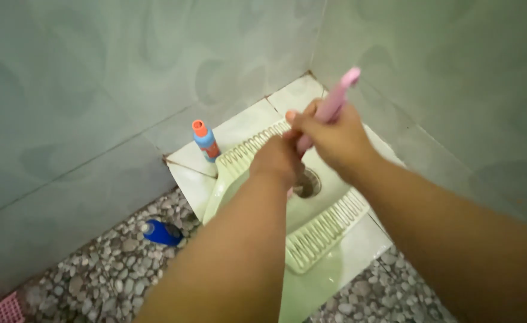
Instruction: Cleaning a squat toilet using a brush and cleaning solution, then rinsing with water.
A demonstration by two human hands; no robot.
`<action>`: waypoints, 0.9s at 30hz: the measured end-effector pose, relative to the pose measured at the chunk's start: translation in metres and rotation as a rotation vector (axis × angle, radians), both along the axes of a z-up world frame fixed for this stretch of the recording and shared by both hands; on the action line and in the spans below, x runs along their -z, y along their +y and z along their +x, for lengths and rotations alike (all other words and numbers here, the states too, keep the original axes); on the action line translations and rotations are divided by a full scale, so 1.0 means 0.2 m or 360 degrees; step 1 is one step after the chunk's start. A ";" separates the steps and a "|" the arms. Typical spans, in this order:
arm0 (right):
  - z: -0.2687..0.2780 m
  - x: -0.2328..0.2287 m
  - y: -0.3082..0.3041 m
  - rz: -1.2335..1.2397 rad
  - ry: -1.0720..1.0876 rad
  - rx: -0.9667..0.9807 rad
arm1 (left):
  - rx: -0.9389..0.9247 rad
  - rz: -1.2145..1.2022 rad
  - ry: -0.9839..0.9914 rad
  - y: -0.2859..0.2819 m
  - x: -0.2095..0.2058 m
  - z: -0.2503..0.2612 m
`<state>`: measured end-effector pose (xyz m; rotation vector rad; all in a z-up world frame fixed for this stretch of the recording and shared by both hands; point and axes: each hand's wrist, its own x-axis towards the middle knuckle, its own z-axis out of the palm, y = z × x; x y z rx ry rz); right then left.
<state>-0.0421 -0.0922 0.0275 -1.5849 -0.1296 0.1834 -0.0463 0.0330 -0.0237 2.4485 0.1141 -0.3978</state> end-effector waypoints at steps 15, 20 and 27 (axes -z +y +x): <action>-0.26 0.34 -0.18 -0.0077 0.0032 0.0130 | 0.0381 0.0071 0.0052 -0.25 0.47 -0.15; -0.30 0.51 -0.28 -0.0351 -0.0480 -0.0121 | 0.0143 -0.0622 -0.0062 -0.38 0.66 -0.08; -0.18 0.37 -0.35 -0.0392 -0.0059 -0.0001 | 0.0433 -0.0061 0.0110 -0.39 0.61 -0.08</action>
